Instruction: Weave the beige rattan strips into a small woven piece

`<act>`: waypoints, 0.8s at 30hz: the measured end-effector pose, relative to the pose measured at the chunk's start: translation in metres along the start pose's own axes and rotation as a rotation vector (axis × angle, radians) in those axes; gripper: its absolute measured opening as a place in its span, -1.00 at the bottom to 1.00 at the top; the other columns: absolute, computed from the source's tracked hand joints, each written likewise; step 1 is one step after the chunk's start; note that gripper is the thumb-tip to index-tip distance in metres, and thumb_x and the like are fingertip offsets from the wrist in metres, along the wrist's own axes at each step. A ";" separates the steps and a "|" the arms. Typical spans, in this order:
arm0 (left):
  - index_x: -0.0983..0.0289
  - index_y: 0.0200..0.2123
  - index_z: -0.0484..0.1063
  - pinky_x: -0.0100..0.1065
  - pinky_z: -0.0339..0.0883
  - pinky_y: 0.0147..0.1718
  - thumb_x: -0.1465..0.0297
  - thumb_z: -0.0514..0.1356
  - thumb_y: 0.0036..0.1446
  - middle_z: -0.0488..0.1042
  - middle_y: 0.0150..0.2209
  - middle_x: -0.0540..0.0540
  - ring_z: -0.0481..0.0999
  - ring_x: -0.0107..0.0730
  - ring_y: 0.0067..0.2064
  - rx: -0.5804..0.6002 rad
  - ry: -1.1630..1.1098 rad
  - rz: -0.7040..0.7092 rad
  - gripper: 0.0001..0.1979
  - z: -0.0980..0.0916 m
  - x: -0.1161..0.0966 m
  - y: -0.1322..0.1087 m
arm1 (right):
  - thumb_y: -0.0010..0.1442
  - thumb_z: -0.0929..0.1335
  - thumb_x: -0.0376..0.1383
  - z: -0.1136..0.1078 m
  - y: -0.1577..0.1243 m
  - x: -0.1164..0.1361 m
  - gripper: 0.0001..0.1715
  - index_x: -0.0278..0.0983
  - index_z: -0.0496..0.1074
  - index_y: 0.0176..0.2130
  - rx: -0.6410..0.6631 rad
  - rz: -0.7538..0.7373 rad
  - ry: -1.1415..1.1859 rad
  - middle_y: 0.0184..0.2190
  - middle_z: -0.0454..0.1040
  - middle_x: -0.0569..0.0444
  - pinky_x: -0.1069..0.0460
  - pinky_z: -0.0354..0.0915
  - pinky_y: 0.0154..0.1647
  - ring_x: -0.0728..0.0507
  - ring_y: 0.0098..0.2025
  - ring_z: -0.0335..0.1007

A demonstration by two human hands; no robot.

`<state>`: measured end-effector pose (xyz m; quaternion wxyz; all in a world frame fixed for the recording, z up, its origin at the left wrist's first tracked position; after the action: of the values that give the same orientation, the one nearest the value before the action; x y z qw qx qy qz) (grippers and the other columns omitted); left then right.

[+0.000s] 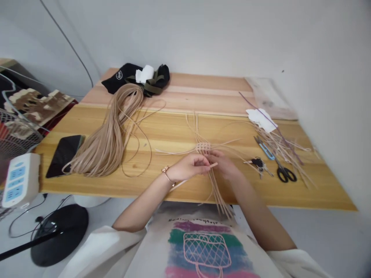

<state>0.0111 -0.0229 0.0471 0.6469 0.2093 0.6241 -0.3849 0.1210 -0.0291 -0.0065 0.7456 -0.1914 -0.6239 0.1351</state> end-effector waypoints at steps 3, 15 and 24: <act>0.35 -0.49 0.40 -0.48 0.13 -0.48 0.36 0.25 -0.06 0.41 -0.56 -0.02 0.29 -0.56 -0.51 -0.110 0.088 -0.038 -0.85 -0.008 0.012 0.000 | -0.13 0.44 -0.28 -0.010 -0.019 0.008 -0.72 -0.31 0.40 -0.35 -0.020 -0.094 -0.195 -0.36 0.47 0.08 0.00 0.26 -0.15 -0.06 -0.29 0.38; 0.35 -0.50 0.41 -0.47 0.19 -0.39 0.37 0.31 -0.17 0.39 -0.55 -0.05 0.32 -0.57 -0.47 -0.475 -0.206 0.057 -0.82 -0.005 0.029 -0.004 | 0.02 0.33 -0.27 -0.004 -0.040 0.005 -0.44 -0.27 0.26 0.04 -0.127 -0.300 -0.666 -0.50 0.34 0.17 0.04 0.22 -0.41 -0.03 -0.48 0.26; 0.34 -0.51 0.42 -0.49 0.22 -0.42 0.37 0.33 -0.21 0.41 -0.57 -0.05 0.33 -0.58 -0.49 -0.622 -0.280 0.033 -0.81 -0.007 0.041 -0.006 | 0.10 0.28 -0.27 0.009 -0.052 0.009 -0.56 -0.25 0.30 0.00 0.035 -0.312 -0.609 -0.27 0.48 0.02 -0.02 0.30 -0.24 -0.09 -0.28 0.39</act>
<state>-0.0008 -0.0314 0.0075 0.7654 -0.0428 0.6133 -0.1903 0.1118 -0.0701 0.0264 0.5399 -0.0317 -0.8372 0.0809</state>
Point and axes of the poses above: each hand's wrist, its own y-axis towards the middle knuckle, its own z-axis out of the palm, x = y × z, the point moved 7 cm from there along y, towards the middle knuckle
